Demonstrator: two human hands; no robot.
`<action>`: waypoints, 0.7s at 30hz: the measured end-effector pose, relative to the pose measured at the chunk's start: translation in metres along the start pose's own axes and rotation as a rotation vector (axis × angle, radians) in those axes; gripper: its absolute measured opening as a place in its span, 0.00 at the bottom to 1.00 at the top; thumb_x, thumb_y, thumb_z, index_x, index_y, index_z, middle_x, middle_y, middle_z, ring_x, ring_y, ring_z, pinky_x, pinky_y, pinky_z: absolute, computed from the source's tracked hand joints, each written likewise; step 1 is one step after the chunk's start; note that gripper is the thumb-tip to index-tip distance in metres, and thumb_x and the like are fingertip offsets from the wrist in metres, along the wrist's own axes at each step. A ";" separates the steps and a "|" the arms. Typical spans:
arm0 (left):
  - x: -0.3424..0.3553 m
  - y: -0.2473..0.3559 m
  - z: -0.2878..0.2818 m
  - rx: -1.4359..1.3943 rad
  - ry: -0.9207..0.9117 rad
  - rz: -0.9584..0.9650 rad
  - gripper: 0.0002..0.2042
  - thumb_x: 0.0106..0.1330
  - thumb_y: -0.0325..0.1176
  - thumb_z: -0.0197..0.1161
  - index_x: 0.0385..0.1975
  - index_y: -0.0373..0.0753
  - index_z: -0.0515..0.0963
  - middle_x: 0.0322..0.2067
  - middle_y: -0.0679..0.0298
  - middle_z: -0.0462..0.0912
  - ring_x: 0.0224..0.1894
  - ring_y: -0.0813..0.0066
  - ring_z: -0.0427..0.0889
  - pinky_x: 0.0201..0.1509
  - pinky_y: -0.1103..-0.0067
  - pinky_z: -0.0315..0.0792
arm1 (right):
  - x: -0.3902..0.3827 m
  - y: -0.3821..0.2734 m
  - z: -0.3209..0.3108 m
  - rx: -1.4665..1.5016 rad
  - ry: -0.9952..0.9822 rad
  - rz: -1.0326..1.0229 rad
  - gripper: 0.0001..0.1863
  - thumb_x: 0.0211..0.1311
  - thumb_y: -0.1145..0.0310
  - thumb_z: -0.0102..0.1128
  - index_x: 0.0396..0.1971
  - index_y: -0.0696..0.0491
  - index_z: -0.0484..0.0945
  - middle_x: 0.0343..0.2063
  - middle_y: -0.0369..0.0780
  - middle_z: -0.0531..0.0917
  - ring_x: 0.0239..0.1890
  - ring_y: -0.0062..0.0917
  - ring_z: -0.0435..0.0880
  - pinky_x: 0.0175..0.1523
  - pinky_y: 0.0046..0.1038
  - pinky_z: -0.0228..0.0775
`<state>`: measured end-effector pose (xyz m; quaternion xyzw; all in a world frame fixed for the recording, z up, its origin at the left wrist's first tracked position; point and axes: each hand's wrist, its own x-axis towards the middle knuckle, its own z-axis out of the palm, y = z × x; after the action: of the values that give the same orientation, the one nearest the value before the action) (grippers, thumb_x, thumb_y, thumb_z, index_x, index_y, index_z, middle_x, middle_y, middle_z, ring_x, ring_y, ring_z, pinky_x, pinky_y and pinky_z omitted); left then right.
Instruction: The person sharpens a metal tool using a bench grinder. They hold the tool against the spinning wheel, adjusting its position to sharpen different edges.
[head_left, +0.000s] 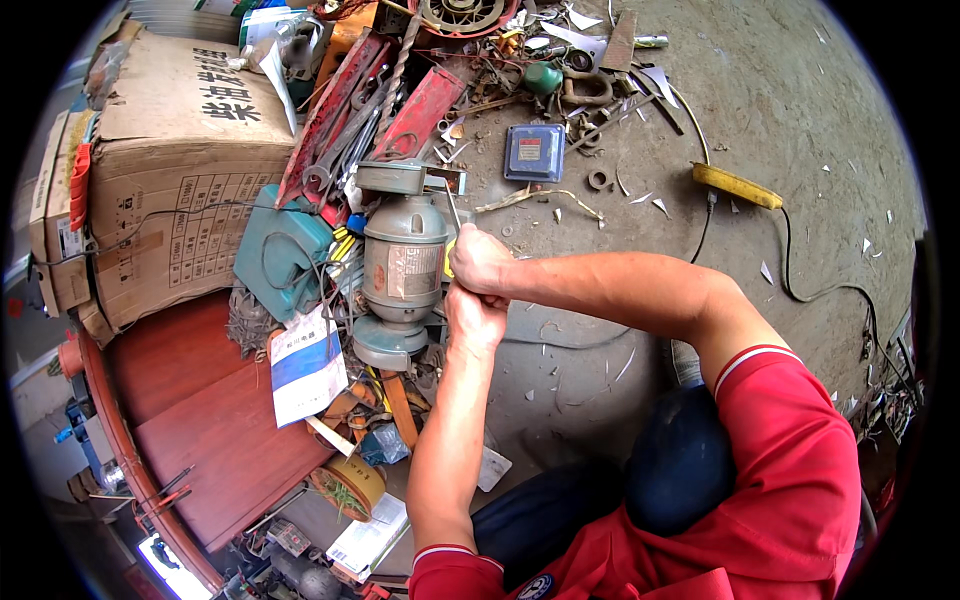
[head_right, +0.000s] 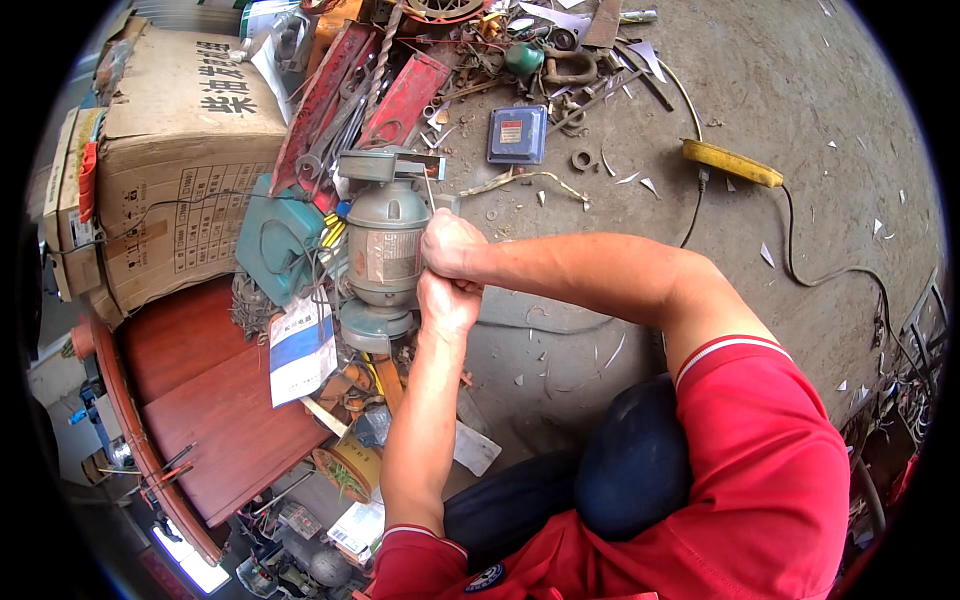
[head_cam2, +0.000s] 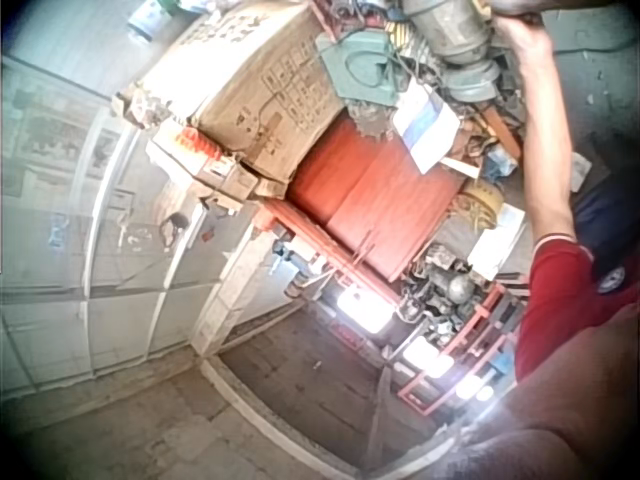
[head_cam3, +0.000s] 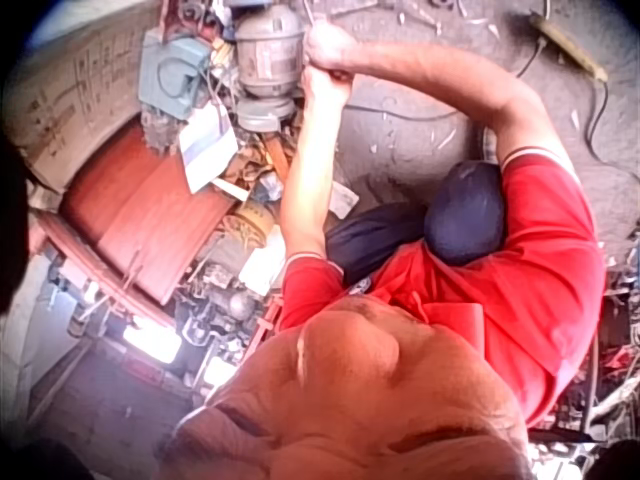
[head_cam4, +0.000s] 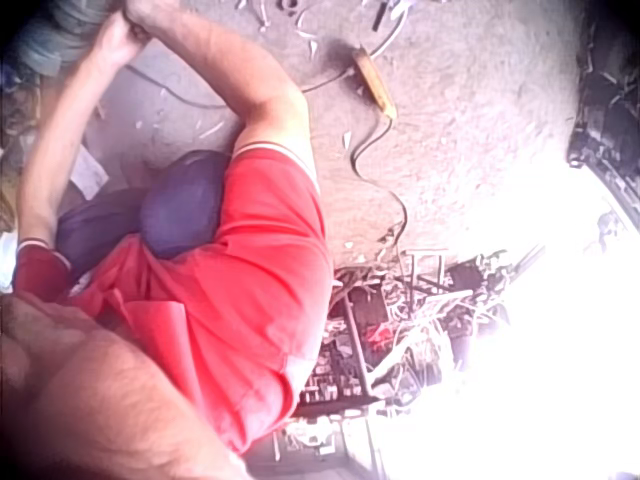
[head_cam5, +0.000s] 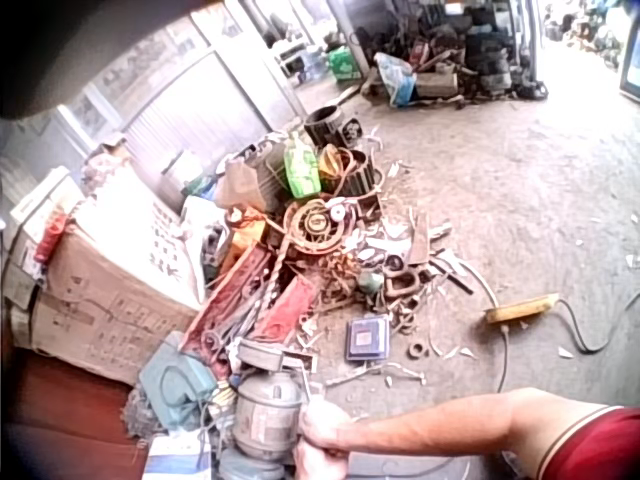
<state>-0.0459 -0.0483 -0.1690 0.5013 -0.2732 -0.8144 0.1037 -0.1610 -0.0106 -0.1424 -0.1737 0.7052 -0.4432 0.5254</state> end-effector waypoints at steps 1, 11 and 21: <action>0.001 0.000 -0.002 0.002 -0.016 0.001 0.10 0.74 0.45 0.49 0.37 0.49 0.74 0.26 0.72 0.71 0.24 0.82 0.67 0.27 0.80 0.63 | -0.002 -0.001 -0.001 -0.005 0.003 -0.014 0.18 0.63 0.70 0.49 0.37 0.74 0.77 0.31 0.64 0.84 0.34 0.49 0.89 0.39 0.46 0.82; 0.007 0.007 0.005 0.003 -0.064 0.001 0.11 0.74 0.46 0.48 0.35 0.49 0.73 0.21 0.74 0.67 0.21 0.81 0.65 0.26 0.81 0.60 | 0.017 0.001 0.002 -0.007 0.029 0.031 0.15 0.63 0.71 0.49 0.35 0.71 0.76 0.28 0.61 0.83 0.30 0.46 0.88 0.33 0.45 0.81; 0.023 0.016 0.002 0.026 -0.133 0.013 0.11 0.76 0.48 0.48 0.37 0.52 0.74 0.23 0.76 0.67 0.20 0.84 0.64 0.23 0.82 0.58 | 0.023 -0.003 0.000 0.053 0.088 -0.017 0.14 0.60 0.73 0.50 0.30 0.72 0.77 0.21 0.58 0.83 0.23 0.44 0.88 0.29 0.42 0.81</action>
<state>-0.0599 -0.0711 -0.1766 0.4455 -0.2933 -0.8417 0.0842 -0.1704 -0.0287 -0.1538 -0.1458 0.7142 -0.4734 0.4944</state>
